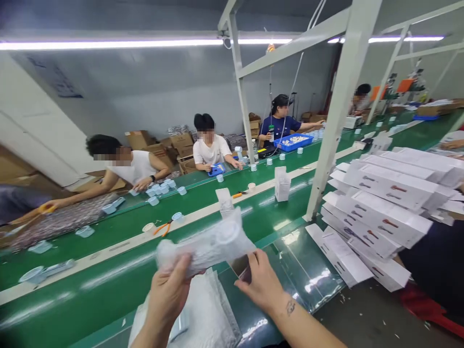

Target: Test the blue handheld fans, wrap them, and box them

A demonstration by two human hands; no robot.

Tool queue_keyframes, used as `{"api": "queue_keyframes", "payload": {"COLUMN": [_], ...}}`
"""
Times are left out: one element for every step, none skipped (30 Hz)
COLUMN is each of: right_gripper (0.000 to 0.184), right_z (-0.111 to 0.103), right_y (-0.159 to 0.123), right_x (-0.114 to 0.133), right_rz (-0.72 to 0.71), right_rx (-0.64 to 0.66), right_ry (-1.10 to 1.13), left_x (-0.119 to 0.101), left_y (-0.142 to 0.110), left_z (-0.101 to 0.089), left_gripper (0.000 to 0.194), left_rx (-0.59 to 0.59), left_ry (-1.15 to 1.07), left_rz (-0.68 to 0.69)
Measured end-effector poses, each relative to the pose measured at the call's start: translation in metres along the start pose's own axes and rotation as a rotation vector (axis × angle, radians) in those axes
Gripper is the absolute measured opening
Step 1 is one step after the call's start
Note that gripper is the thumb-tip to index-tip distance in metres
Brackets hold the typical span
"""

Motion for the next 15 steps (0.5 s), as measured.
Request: {"api": "queue_keyframes", "payload": {"right_gripper": [0.069,0.069,0.069,0.068,0.068,0.069,0.07,0.071,0.073,0.074,0.073,0.07,0.064,0.057,0.051], "right_z": [0.017,0.031,0.041,0.048,0.051,0.053,0.052,0.051,0.049,0.047,0.046,0.047,0.048,0.049,0.051], "right_y": [-0.007,-0.014,-0.021,-0.026,-0.031,-0.035,-0.038,-0.041,-0.043,-0.045,-0.046,-0.046,-0.046,-0.046,-0.046], "right_x": [0.003,0.003,0.003,0.001,-0.001,-0.003,-0.005,-0.006,-0.007,-0.007,-0.007,-0.006,-0.006,-0.006,-0.008], "right_rz": [0.008,0.016,0.021,0.023,0.024,0.026,0.031,0.038,0.048,0.056,0.057,0.052,0.04,0.029,0.023], "right_rx": [0.003,0.009,0.017,0.024,0.028,0.029,0.027,0.024,0.017,0.014,0.018,0.033,0.06,0.094,0.13], "right_ry": [0.045,0.08,0.107,0.124,0.132,0.133,0.13,0.125,0.116,0.103,0.089,0.073,0.058,0.044,0.034], "left_x": [0.003,0.005,0.008,0.008,0.008,0.006,0.004,0.002,0.001,0.002,0.004,0.009,0.015,0.021,0.027], "left_y": [-0.002,-0.005,-0.009,-0.013,-0.017,-0.019,-0.02,-0.021,-0.022,-0.023,-0.026,-0.029,-0.034,-0.04,-0.045], "left_z": [-0.001,-0.002,-0.003,-0.003,-0.002,0.002,0.009,0.02,0.033,0.048,0.064,0.08,0.094,0.106,0.115], "left_gripper": [0.031,0.028,0.026,0.025,0.023,0.023,0.023,0.022,0.022,0.023,0.023,0.023,0.023,0.024,0.027], "left_rx": [0.087,0.175,0.255,0.32,0.367,0.396,0.414,0.435,0.46,0.496,0.536,0.577,0.609,0.626,0.637], "left_ry": [0.187,0.386,0.58,0.759,0.924,1.081,1.236,1.376,1.488,1.561,1.598,1.605,1.594,1.565,1.536], "left_rz": [0.061,0.123,0.177,0.218,0.242,0.243,0.232,0.221,0.22,0.23,0.249,0.273,0.299,0.329,0.363]}}
Point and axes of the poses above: each hand's wrist, its own y-axis towards the middle knuckle, its own z-axis out of the palm, x = y × z, the point moved 3 cm from there along y, towards the middle knuckle, and after that the axes turned 6 degrees about -z, right-handed, at the moved point
